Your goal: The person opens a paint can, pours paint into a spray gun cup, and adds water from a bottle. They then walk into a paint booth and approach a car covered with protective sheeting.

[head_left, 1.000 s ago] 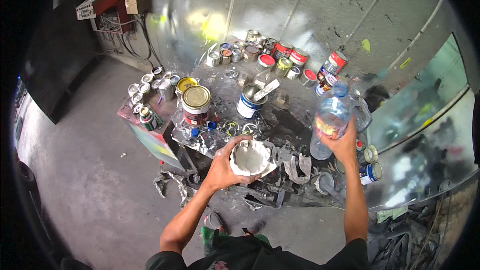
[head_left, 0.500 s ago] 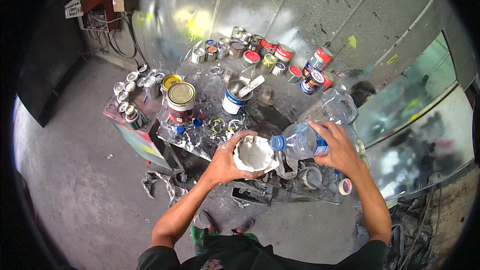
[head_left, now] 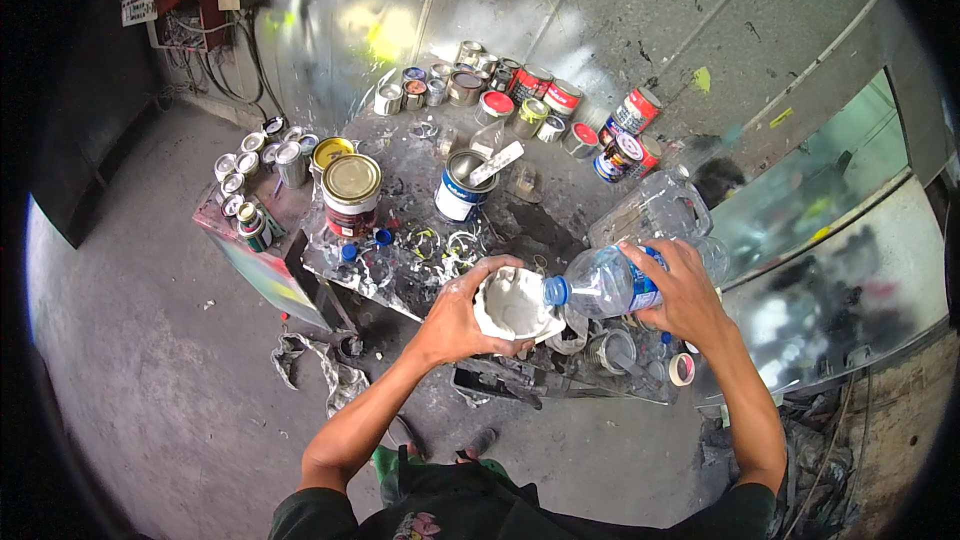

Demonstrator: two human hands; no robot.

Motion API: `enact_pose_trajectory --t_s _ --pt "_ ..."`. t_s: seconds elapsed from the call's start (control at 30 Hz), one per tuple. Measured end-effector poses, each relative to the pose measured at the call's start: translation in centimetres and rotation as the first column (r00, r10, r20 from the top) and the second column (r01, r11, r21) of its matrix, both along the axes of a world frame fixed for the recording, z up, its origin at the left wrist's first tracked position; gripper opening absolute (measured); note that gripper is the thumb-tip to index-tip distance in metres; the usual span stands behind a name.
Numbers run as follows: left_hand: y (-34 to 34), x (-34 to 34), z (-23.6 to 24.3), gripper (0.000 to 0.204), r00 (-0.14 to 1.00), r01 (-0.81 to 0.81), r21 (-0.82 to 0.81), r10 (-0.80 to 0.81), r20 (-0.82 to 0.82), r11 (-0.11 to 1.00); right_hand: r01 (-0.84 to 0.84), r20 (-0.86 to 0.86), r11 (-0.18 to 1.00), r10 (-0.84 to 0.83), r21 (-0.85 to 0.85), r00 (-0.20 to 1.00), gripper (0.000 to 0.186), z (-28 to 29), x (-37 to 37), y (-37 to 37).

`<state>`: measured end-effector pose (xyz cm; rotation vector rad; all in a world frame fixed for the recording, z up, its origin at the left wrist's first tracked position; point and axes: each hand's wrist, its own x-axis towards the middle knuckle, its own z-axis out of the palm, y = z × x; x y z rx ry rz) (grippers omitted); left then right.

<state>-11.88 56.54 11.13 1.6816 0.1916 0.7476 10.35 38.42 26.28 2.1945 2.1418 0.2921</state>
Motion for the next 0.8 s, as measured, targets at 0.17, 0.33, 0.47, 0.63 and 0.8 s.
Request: enact_pose_trajectory --t_s 0.17,0.33,0.47,0.63,0.8 --pt "0.12 0.15 0.17 0.083 1.0 -0.009 0.032 0.009 0.0 0.999 -0.01 0.027 1.0 0.01 0.001 1.0 0.098 0.04 0.25 -0.04" --pt "0.11 0.19 0.39 0.083 1.0 -0.014 0.036 0.014 -0.006 0.999 -0.014 0.066 1.0 0.014 0.007 0.998 0.098 0.31 0.02 0.12" --pt "0.04 0.44 0.11 0.083 1.0 -0.014 0.027 0.014 -0.004 1.0 -0.017 0.073 1.0 0.017 -0.01 0.997 0.1 0.65 -0.01 0.08" --pt "0.05 0.55 0.03 0.082 1.0 -0.012 0.03 0.012 0.007 0.999 -0.012 0.085 1.0 0.013 -0.007 0.996 0.101 0.71 0.0 0.07" --pt "0.06 0.65 0.11 0.083 1.0 -0.004 0.034 0.004 0.021 0.999 -0.007 0.083 1.0 0.008 -0.006 0.996 0.101 0.96 -0.12 -0.04"
